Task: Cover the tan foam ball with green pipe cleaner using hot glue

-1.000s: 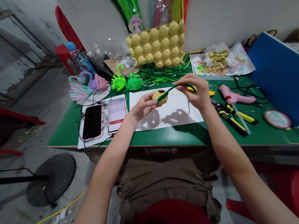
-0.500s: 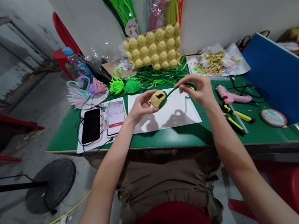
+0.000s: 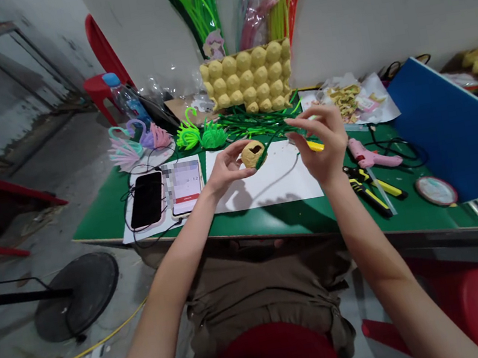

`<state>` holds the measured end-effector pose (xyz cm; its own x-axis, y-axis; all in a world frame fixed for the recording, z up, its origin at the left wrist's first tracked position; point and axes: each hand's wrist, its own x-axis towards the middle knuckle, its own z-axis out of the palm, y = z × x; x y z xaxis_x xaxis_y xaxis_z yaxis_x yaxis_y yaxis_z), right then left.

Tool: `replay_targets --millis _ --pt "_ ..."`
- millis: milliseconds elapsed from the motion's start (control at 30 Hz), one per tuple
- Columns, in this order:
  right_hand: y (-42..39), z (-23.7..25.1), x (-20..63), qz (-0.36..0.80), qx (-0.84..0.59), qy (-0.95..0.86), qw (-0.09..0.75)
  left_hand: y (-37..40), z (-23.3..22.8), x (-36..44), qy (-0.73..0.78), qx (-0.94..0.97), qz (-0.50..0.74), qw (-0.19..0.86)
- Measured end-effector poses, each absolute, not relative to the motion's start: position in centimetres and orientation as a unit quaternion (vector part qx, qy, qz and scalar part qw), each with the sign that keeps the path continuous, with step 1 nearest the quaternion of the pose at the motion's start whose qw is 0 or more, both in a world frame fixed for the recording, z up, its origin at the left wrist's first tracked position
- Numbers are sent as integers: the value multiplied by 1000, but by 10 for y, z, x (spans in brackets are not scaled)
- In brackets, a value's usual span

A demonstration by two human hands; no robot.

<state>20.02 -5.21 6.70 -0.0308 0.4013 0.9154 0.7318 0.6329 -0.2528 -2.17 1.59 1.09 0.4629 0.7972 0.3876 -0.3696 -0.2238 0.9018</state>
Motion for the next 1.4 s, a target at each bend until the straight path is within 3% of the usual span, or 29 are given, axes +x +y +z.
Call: replay_targets --millis 500,1400 --pt "-63 46 165 -102 -339 -706 613 19 6 -21 170 648 535 514" --pt "-64 42 168 -62 -405 -711 572 21 5 -21 156 677 559 453"
